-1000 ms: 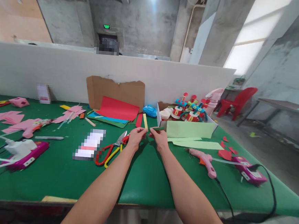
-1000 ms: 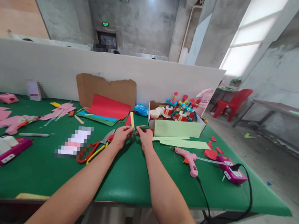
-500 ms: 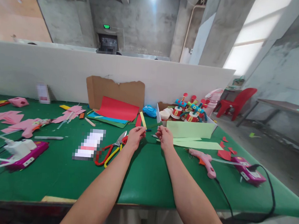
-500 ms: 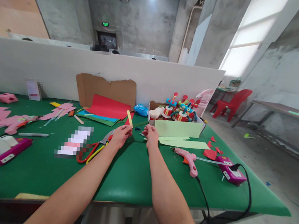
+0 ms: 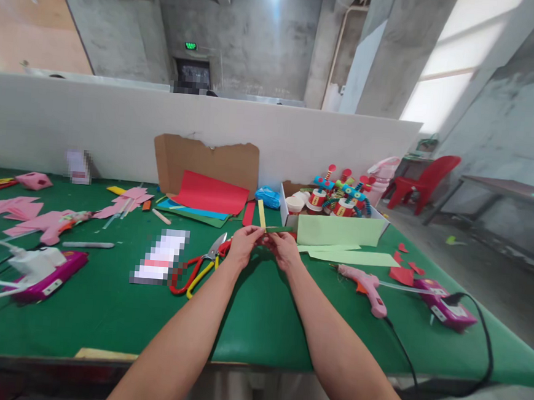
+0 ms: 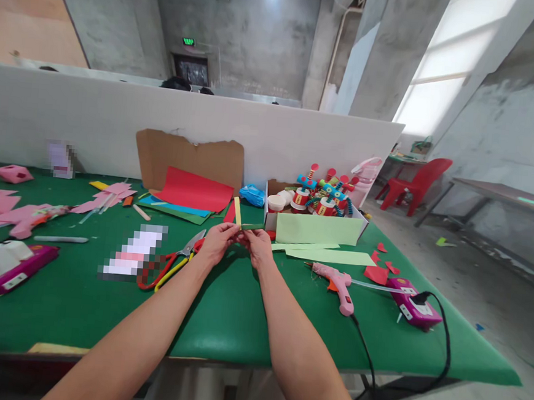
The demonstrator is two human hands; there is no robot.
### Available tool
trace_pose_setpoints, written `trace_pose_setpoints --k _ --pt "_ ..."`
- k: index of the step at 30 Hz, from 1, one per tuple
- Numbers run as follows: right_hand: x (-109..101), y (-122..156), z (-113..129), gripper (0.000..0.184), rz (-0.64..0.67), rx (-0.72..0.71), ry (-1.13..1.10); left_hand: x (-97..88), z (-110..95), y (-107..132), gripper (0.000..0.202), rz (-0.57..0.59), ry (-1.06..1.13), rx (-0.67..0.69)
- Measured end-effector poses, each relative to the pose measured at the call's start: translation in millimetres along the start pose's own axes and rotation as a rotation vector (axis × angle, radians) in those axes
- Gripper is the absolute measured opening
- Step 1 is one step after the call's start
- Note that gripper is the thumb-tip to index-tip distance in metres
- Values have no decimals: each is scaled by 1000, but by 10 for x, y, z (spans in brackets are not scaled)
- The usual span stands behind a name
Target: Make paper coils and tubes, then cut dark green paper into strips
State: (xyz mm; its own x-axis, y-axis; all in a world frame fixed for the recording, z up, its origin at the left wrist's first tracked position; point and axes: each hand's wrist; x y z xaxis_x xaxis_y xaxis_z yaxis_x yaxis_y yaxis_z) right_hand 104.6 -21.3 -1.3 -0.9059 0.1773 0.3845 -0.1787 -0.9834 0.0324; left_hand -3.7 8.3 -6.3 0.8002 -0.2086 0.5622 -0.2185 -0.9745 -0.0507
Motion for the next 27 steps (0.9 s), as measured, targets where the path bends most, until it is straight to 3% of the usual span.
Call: trace_pose_setpoints --k 3,10,27 --pt "-4 10 2 30 33 -20 7 -7 5 -4 44 -7 4 4" --pt "12 24 19 31 -28 0 46 -16 7 -17 43 -10 -11 25" --pt "34 31 64 28 -120 -118 200 -61 24 -31 41 9 -29 50"
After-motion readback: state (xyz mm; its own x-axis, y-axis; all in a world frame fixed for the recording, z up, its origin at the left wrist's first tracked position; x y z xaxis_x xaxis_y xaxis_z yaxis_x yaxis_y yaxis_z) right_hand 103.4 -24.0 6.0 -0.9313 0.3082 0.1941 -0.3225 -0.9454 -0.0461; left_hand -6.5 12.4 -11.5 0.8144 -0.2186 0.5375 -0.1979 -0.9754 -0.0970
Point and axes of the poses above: each hand's wrist, its own y-axis away from the middle knuckle, its own x-axis out of the palm, z = x × y, and after that the axes turned 9 degrees about y, right-handed
